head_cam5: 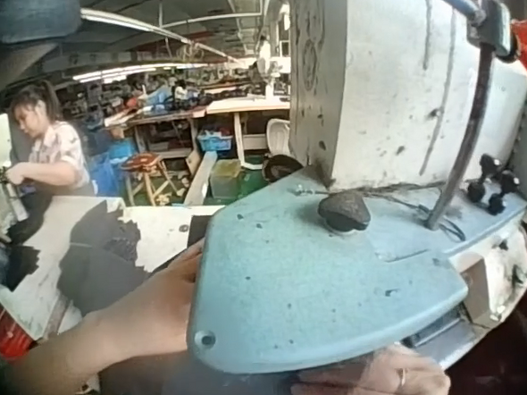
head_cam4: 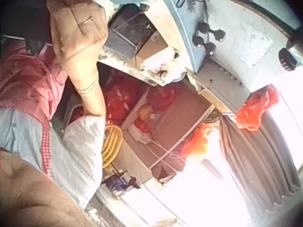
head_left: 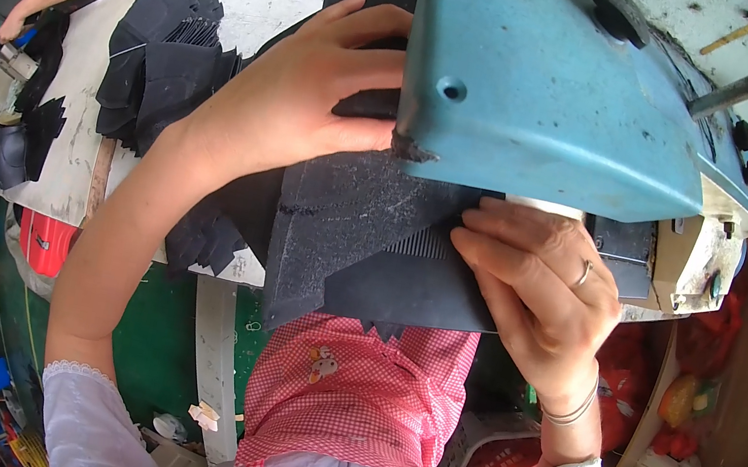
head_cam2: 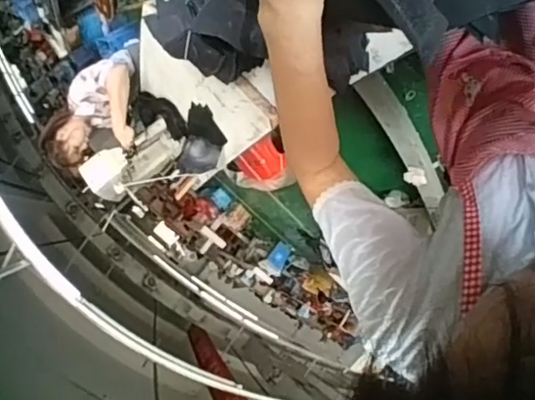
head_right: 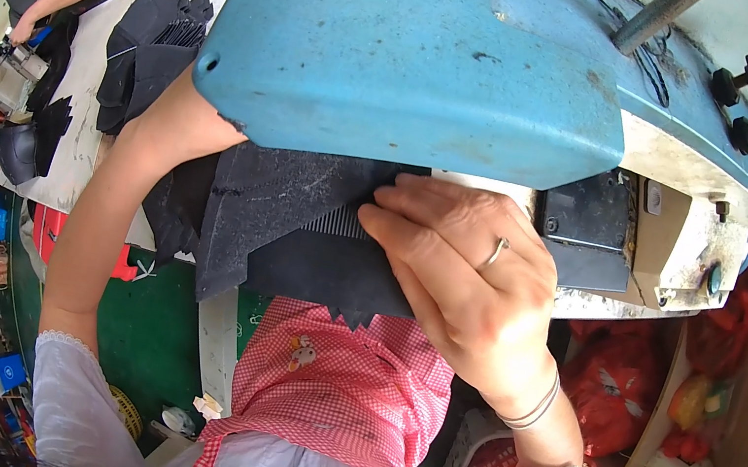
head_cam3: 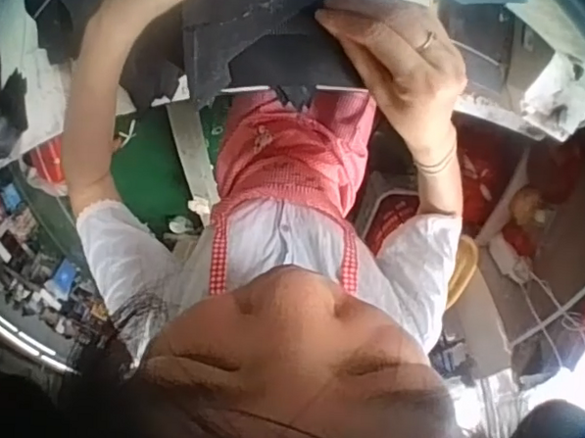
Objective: Aligning and feeding shoe material pieces into a specialized stitching machine.
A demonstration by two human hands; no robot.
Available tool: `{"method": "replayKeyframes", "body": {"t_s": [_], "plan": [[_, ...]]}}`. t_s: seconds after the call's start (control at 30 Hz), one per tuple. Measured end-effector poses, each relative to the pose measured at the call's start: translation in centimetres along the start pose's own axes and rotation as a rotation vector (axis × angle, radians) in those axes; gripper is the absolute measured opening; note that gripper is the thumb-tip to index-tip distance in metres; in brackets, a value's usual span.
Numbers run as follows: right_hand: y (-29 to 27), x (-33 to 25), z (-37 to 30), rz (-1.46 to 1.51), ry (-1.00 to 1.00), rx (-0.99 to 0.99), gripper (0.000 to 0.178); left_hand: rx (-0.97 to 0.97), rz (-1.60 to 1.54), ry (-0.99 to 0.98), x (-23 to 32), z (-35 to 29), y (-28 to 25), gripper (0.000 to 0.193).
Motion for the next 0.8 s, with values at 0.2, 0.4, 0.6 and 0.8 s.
{"method": "replayKeyframes", "body": {"t_s": [0.2, 0.4, 0.6, 0.8], "plan": [[-0.5, -2.3, -5.2, 0.226, -0.162, -0.063, 0.026, 0.008, 0.032, 0.036, -1.5, 0.7, 0.0, 0.049], [3.7, 0.6, -8.7, 0.179, 0.12, -0.214, 0.02, 0.009, 0.081, 0.059, -2.5, 0.5, -0.9, 0.055], [8.7, 8.4, -10.9, 0.16, 0.573, -0.196, 0.019, 0.24, 0.412, -0.113, -1.8, -2.9, -5.2, 0.014], [14.1, 9.1, -10.0, -0.221, 0.408, -0.22, 0.018, 0.085, 0.484, -0.54, -3.4, -17.9, -8.4, 0.033]]}}
Point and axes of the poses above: each hand's wrist, its own z-axis towards the middle knuckle, its own y-axis out of the palm, x = y × z, the point moved 6 cm from there along z, towards the middle knuckle, and after that the axes turned 12 degrees about y, right-handed, at the moved point
